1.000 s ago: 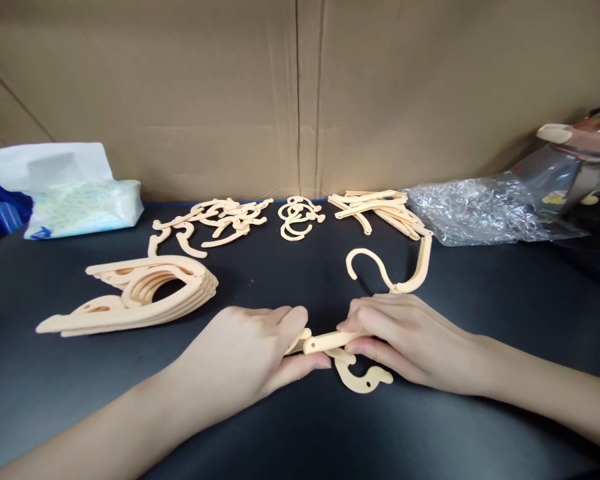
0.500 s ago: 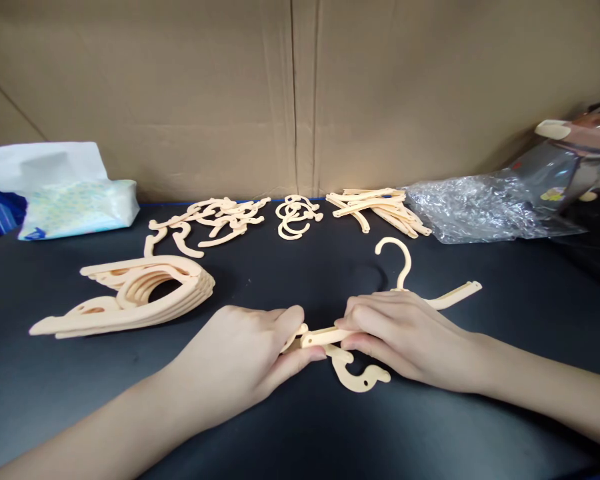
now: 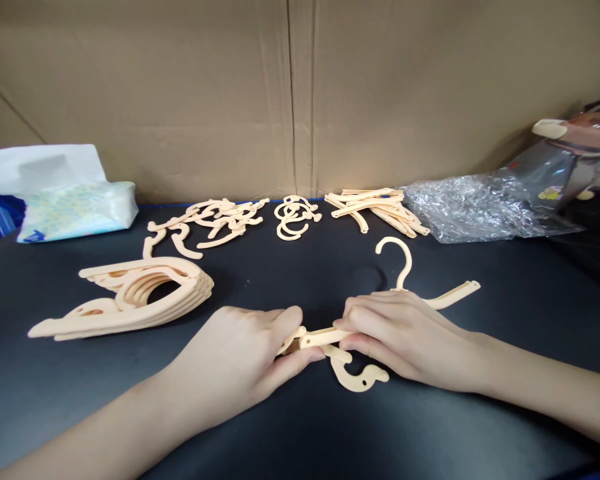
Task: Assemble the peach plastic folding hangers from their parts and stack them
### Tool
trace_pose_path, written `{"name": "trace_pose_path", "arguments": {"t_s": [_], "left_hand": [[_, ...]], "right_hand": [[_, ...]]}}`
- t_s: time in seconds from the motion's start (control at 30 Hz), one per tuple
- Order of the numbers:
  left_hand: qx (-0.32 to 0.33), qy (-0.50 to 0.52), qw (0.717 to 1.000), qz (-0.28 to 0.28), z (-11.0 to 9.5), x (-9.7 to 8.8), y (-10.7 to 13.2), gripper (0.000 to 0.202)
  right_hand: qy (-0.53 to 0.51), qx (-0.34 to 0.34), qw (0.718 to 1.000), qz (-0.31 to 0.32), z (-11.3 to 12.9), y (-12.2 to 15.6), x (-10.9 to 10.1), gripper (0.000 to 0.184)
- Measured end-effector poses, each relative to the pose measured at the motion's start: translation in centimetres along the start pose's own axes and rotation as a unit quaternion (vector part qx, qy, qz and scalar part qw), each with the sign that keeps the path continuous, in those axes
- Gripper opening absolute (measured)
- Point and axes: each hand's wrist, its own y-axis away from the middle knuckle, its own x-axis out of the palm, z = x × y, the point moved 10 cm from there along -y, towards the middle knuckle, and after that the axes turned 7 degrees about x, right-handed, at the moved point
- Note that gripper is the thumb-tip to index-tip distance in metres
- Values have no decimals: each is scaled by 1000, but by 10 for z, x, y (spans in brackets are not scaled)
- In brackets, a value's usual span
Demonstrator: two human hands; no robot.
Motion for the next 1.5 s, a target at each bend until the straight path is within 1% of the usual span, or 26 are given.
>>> {"name": "trace_pose_path", "arguments": {"t_s": [0.1, 0.23, 0.37, 0.5, 0.6, 0.7, 0.8, 0.9, 0.97, 1.07, 1.13, 1.23, 1.33, 1.5], "left_hand": [[6, -12, 1000, 8, -3, 0, -1, 40], [15, -55, 998, 19, -7, 1, -2, 44], [37, -74, 996, 27, -11, 1, -3, 46], [62, -87, 994, 14, -17, -2, -5, 45], [68, -98, 993, 9, -19, -4, -6, 45], [62, -125, 990, 12, -20, -4, -6, 46], [60, -174, 983, 4, -21, -7, -7, 45], [63, -197, 978, -16, -23, -13, -8, 42], [57, -192, 979, -31, -21, -16, -8, 39], [48, -146, 987, -45, -13, -21, -6, 31], [49, -104, 993, -41, -7, -24, -5, 23], [50, -70, 996, -28, 0, -27, -4, 14], [53, -61, 997, -21, 2, -27, -4, 15], [64, -71, 995, -6, -1, -19, -4, 19]], "right_hand": [[10, -1, 1000, -3, 0, -1, 1, 27], [22, -7, 1000, -16, 2, -1, 0, 29], [2, 3, 1000, -16, 2, -1, -1, 27], [-20, 13, 1000, -12, 0, -1, -2, 27], [-34, 25, 999, -1, -3, -2, 0, 27], [-71, 54, 996, 28, -9, -3, 4, 24], [-143, 85, 984, 57, -15, -3, 8, 18], [-178, 91, 978, 55, -17, -2, 6, 12], [-176, 93, 979, 44, -19, -2, 4, 11], [-160, 83, 983, 27, -21, -1, 1, 8], [-128, 61, 990, 8, -22, -1, -4, 11], [-60, 38, 997, -26, -27, -1, -14, 16], [-25, 38, 998, -35, -37, -1, -21, 17], [-23, 35, 999, -35, -45, -2, -24, 16]]}}
